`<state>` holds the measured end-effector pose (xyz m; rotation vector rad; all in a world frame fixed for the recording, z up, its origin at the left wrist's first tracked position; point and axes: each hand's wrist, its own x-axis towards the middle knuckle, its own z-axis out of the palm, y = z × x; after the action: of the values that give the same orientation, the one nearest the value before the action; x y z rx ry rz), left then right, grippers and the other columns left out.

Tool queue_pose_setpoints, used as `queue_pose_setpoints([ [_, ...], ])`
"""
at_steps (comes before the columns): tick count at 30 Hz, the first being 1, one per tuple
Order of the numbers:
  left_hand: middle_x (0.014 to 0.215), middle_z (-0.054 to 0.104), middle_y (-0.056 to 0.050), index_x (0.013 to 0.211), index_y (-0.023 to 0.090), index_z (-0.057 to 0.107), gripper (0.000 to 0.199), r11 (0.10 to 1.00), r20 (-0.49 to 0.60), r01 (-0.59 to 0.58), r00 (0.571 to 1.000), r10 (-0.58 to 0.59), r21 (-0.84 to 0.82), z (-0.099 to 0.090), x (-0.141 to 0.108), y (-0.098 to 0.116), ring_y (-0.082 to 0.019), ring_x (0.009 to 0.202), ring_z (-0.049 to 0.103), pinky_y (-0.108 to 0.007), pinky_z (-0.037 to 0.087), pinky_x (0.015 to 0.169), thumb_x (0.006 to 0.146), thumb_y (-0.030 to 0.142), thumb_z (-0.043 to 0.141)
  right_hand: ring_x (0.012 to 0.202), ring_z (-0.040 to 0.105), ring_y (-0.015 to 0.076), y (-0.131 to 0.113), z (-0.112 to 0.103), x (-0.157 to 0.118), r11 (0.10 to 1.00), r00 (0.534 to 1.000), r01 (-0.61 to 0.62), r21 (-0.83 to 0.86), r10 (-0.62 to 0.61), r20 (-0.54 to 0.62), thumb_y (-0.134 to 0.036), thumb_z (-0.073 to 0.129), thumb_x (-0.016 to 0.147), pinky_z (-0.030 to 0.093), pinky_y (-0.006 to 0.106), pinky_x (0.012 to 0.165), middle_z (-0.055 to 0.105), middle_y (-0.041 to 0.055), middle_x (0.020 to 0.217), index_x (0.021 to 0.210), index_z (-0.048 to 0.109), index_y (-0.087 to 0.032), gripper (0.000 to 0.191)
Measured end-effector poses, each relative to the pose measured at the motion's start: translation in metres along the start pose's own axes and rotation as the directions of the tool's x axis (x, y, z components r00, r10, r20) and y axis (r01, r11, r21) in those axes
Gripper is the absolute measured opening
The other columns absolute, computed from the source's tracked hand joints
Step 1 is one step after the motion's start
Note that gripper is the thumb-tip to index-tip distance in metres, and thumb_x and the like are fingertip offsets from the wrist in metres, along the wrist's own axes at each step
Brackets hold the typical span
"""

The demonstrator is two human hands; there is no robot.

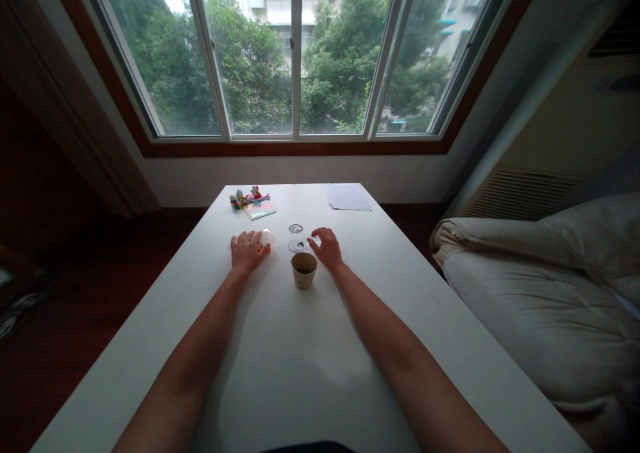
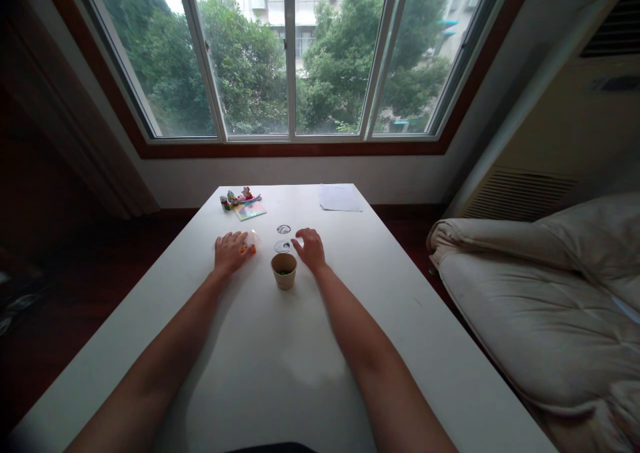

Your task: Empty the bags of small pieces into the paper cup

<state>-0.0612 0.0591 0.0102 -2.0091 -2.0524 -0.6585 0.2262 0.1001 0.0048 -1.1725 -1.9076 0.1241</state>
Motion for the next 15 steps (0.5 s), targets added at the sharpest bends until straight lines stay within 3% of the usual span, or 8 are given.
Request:
queue_pose_setpoints([
  [4, 0.145, 0.055, -0.010, 0.136, 0.027, 0.059, 0.050, 1.000, -0.043, 0.009, 0.999, -0.008, 0.021, 0.001, -0.002, 0.002, -0.034, 0.139, 0.038, -0.057, 0.019, 0.117, 0.094, 0.050, 0.047, 0.102, 0.058, 0.0256, 0.000, 0.007, -0.001, 0.999, 0.999, 0.033, 0.011, -0.033, 0.029, -0.034, 0.051, 0.100, 0.041, 0.041, 0.101, 0.069, 0.0083, 0.098, 0.093, 0.068, -0.023, 0.022],
  [11, 0.143, 0.056, -0.010, 0.133, 0.025, 0.061, 0.045, 0.999, -0.072, 0.028, 0.997, -0.026, 0.018, 0.001, -0.003, 0.001, -0.034, 0.139, 0.038, -0.058, 0.019, 0.118, 0.094, 0.040, 0.047, 0.105, 0.059, 0.0236, 0.014, 0.014, -0.004, 0.998, 0.996, -0.041, -0.056, 0.045, 0.078, -0.017, 0.058, 0.090, 0.046, 0.038, 0.096, 0.069, 0.0074, 0.106, 0.093, 0.068, -0.023, 0.012],
  [15, 0.142, 0.057, -0.011, 0.132, 0.024, 0.062, 0.043, 1.000, -0.082, 0.029, 0.996, -0.028, 0.010, 0.001, -0.003, 0.001, -0.033, 0.137, 0.041, -0.059, 0.019, 0.118, 0.094, 0.035, 0.047, 0.098, 0.060, 0.0229, 0.010, 0.014, -0.002, 0.992, 0.993, -0.009, -0.123, 0.024, 0.114, -0.013, 0.059, 0.086, 0.039, 0.043, 0.107, 0.069, 0.0059, 0.100, 0.088, 0.066, -0.023, 0.012],
])
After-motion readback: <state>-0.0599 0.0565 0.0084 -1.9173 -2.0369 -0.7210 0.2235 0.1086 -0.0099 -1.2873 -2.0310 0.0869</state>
